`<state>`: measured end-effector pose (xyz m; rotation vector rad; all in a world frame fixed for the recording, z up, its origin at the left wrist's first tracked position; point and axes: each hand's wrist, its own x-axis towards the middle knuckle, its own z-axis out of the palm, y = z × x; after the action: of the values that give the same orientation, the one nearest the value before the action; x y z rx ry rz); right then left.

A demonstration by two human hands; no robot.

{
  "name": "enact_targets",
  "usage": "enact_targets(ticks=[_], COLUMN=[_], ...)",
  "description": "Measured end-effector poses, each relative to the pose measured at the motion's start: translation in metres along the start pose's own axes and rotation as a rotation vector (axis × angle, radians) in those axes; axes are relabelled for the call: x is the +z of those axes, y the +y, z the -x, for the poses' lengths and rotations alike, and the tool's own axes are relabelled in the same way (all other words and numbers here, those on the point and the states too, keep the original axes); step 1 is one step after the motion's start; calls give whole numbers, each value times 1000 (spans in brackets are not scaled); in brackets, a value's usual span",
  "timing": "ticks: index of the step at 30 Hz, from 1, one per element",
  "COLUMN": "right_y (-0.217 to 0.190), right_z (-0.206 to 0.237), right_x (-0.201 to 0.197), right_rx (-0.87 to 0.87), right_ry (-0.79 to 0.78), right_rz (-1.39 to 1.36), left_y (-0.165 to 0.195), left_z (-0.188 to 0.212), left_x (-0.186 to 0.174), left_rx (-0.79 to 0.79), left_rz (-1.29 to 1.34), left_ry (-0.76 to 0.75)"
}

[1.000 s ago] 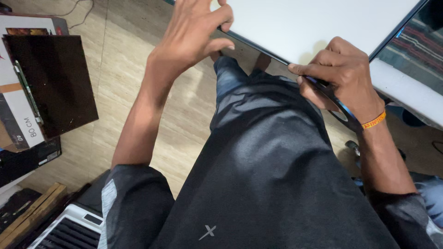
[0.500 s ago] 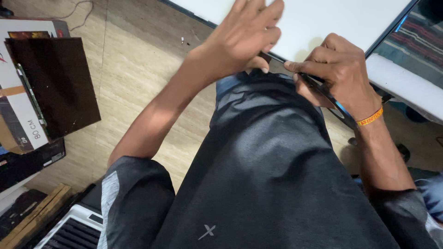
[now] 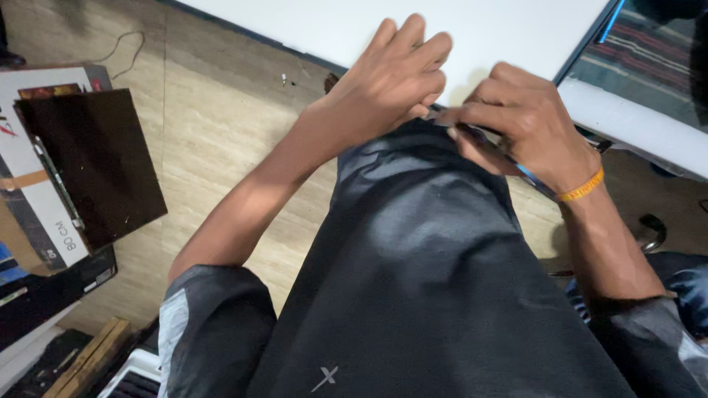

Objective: The person retrieves a roll of black tape from a shelf, removes it from its plastic packaging, and applies a strip of the tape along the bottom edge of a large white panel. The person smooths the tape down by hand along the edge.

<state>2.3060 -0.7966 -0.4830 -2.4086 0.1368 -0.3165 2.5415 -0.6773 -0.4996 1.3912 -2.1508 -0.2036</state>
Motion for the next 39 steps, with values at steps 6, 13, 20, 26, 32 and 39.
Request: enact_targets(ticks=[6, 13, 20, 26, 32, 39], right_y=[-5, -4, -1, 2, 7, 11], right_z=[48, 80, 88, 97, 100, 105], right_x=[-29, -25, -19, -21, -23, -23], right_rx=[110, 274, 291, 308, 290, 289], right_ry=[-5, 62, 128, 145, 145, 155], right_rz=[-66, -60, -117, -125, -138, -132], left_y=[9, 16, 27, 30, 31, 35], left_z=[-2, -15, -27, -31, -31, -33], left_x=[-8, -24, -30, -25, -19, -18], left_rx=[-49, -122, -147, -158, -155, -162], left_rz=[88, 125, 65, 74, 75, 64], left_ry=[-26, -150, -222, -211, -184, -173])
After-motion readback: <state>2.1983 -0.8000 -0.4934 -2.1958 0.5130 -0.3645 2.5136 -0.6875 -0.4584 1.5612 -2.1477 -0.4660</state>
